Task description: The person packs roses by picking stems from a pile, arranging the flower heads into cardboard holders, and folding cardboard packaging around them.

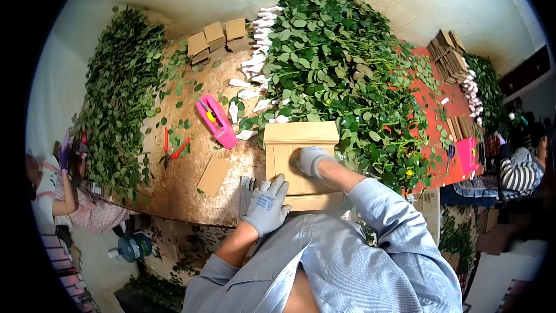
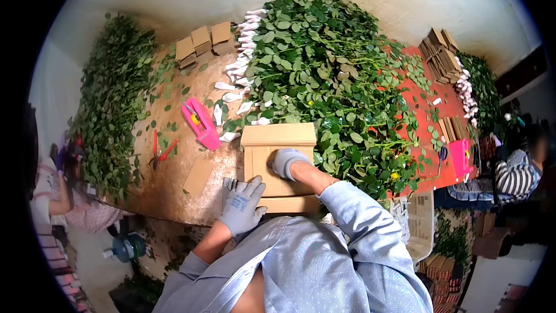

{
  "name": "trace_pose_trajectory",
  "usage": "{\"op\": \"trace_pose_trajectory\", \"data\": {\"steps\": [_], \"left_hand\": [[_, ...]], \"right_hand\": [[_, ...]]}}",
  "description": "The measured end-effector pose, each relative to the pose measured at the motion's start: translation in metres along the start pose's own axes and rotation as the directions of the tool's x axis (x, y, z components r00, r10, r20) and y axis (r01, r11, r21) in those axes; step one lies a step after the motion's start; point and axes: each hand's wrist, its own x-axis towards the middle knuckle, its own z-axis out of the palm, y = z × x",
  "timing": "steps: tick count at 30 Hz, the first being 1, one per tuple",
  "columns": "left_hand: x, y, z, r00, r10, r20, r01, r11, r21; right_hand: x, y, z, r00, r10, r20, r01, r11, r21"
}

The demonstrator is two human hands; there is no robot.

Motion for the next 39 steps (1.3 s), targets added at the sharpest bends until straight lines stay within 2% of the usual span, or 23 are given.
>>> {"op": "trace_pose_trajectory", "data": {"steps": [1,3,5,6,7,9,10,12,13,15,17,19,20,25,27,29,32,34,35,36,37,38,39], "left_hand": [[0.001,0.0,0.001,1.0,-0.007,-0.004,0.007,1.0,-0.004],[0.003,-0.002,0.004,1.0,-0.005,-0.004,0.005,1.0,-0.002],[0.003,-0.001,0.003,1.0,-0.012,-0.008,0.012,1.0,-0.007],[0.003,0.0,0.002,1.0,-0.015,-0.008,0.015,1.0,0.027],[0.003,0.002,0.002,1.0,-0.018,-0.005,0.019,0.998,0.058],[0.003,0.003,0.003,1.0,-0.03,-0.007,0.03,0.999,0.016],[0.003,0.006,0.001,0.999,-0.043,0.007,0.042,0.997,0.057],[0.003,0.009,-0.003,0.999,-0.032,-0.007,0.032,0.991,0.131],[0.003,0.013,-0.004,1.0,-0.029,0.001,0.029,0.992,0.123],[0.007,0.021,-0.009,0.999,-0.037,0.008,0.034,0.969,0.246],[0.014,0.03,-0.012,0.999,-0.03,-0.02,0.034,0.973,0.23],[0.02,0.031,-0.015,0.997,-0.009,0.081,-0.012,0.967,0.254],[0.023,0.029,-0.013,0.998,0.028,0.062,-0.044,0.958,0.282],[0.021,0.02,0.002,0.998,0.065,-0.025,-0.056,0.96,0.275],[0.02,0.02,0.001,1.0,0.021,0.018,-0.025,0.97,0.24],[0.024,0.017,0.001,0.999,-0.028,-0.038,0.036,0.977,0.208],[0.021,0.013,0.002,0.997,-0.056,0.055,0.052,0.996,0.071],[0.016,0.011,0.001,0.997,-0.047,0.067,0.043,0.997,0.066],[0.02,0.011,0.007,0.996,-0.063,0.059,0.06,0.997,0.051],[0.018,0.007,0.016,0.997,-0.052,-0.052,0.056,0.995,0.087],[0.015,0.009,0.017,0.997,-0.052,-0.052,0.056,0.995,0.087],[0.015,0.012,0.017,0.997,-0.063,-0.047,0.068,0.992,0.108],[0.019,0.009,0.017,0.996,-0.078,-0.04,0.083,0.988,0.127]], "right_hand": [[-0.004,-0.004,-0.004,0.996,0.08,0.035,-0.079,0.996,-0.038],[-0.02,-0.014,-0.012,0.996,0.089,-0.031,-0.091,0.995,-0.05],[-0.033,-0.024,-0.018,0.992,0.053,-0.115,-0.076,0.975,-0.209],[-0.034,-0.024,-0.005,0.954,-0.046,-0.296,-0.033,0.966,-0.256],[-0.031,-0.029,0.005,0.898,-0.175,-0.405,0.039,0.946,-0.323],[-0.04,-0.033,0.015,0.793,-0.458,-0.403,0.202,0.82,-0.535],[-0.037,-0.029,0.022,0.798,-0.455,-0.396,0.202,0.82,-0.536],[-0.031,-0.024,0.034,0.709,-0.504,-0.494,0.252,0.834,-0.491],[-0.031,-0.022,0.036,0.717,-0.496,-0.49,0.248,0.838,-0.486],[-0.03,-0.02,0.031,0.755,-0.468,-0.459,0.277,0.862,-0.424],[-0.024,-0.017,0.033,0.767,-0.455,-0.452,0.264,0.867,-0.424],[-0.023,-0.017,0.031,0.807,-0.427,-0.409,0.261,0.878,-0.401],[-0.022,-0.016,0.03,0.793,-0.435,-0.427,0.263,0.876,-0.404],[-0.026,-0.02,0.026,0.825,-0.392,-0.408,0.261,0.904,-0.34],[-0.025,-0.019,0.027,0.814,-0.41,-0.411,0.271,0.895,-0.355],[-0.023,-0.02,0.029,0.806,-0.419,-0.419,0.276,0.891,-0.361],[-0.032,-0.028,0.014,0.825,-0.455,-0.335,0.313,0.861,-0.399],[-0.032,-0.035,0.006,0.845,-0.444,-0.298,0.335,0.874,-0.352],[-0.027,-0.034,-0.008,0.841,-0.481,-0.247,0.366,0.842,-0.396],[-0.025,-0.044,-0.032,0.811,-0.508,-0.289,0.406,0.846,-0.345],[-0.031,-0.046,-0.046,0.783,-0.493,-0.379,0.421,0.869,-0.261],[-0.022,-0.041,-0.059,0.75,-0.505,-0.426,0.41,0.862,-0.3],[0.006,-0.029,-0.086,0.778,-0.453,-0.435,0.391,0.892,-0.229]]}}
